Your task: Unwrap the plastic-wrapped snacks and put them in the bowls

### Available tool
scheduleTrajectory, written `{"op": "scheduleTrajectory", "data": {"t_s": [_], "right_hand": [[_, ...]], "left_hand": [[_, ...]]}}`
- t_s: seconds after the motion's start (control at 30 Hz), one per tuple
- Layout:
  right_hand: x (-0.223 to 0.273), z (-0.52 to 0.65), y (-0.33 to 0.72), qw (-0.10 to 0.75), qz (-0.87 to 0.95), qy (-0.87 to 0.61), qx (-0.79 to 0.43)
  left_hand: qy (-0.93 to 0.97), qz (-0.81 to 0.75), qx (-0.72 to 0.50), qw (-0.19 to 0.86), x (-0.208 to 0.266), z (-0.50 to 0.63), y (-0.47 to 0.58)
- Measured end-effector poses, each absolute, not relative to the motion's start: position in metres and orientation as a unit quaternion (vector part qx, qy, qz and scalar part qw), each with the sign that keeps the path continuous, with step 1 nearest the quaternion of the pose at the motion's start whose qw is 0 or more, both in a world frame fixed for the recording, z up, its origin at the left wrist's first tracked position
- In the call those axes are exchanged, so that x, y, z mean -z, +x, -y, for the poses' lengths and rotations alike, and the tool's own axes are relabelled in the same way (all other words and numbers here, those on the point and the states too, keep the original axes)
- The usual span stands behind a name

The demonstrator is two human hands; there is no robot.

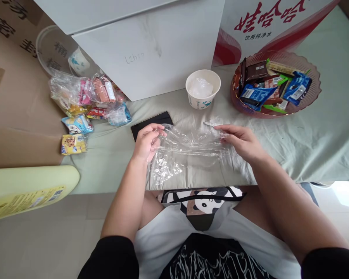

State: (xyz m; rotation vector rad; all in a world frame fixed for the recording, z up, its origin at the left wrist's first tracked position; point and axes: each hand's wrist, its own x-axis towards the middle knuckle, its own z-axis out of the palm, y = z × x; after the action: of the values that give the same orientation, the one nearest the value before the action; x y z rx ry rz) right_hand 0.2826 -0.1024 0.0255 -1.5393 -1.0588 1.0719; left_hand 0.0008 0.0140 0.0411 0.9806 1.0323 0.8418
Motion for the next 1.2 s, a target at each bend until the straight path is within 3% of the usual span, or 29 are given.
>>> {"op": "scheduleTrajectory", "data": {"t_s": [0.17,0.3,0.67,0.8,1.03,1.2], "right_hand": [[-0.022,0.103,0.287,0.427,0.463,-0.665,-0.402],[-0.016,0.103,0.288,0.438,0.473,-0.662,-0.381],[-0.022,0.104,0.286,0.396,0.579,-0.587,-0.404],[-0.021,0.103,0.288,0.445,0.535,-0.621,-0.359],[-0.015,0.103,0.291,0.607,0.412,-0.634,-0.243],[-0.017,0.100,0.293,0.602,0.331,-0.665,-0.293]], "left_hand": [[0.458,-0.438,-0.333,0.698,-0.042,-0.014,-0.002],[0.466,-0.414,-0.307,0.719,-0.041,-0.015,-0.004],[0.464,-0.357,-0.291,0.757,-0.042,-0.012,-0.010],[0.467,-0.368,-0.316,0.739,-0.042,-0.013,-0.007],[0.492,-0.400,-0.393,0.666,-0.035,-0.017,-0.003],[0.488,-0.412,-0.414,0.648,-0.031,-0.018,-0.001]]}}
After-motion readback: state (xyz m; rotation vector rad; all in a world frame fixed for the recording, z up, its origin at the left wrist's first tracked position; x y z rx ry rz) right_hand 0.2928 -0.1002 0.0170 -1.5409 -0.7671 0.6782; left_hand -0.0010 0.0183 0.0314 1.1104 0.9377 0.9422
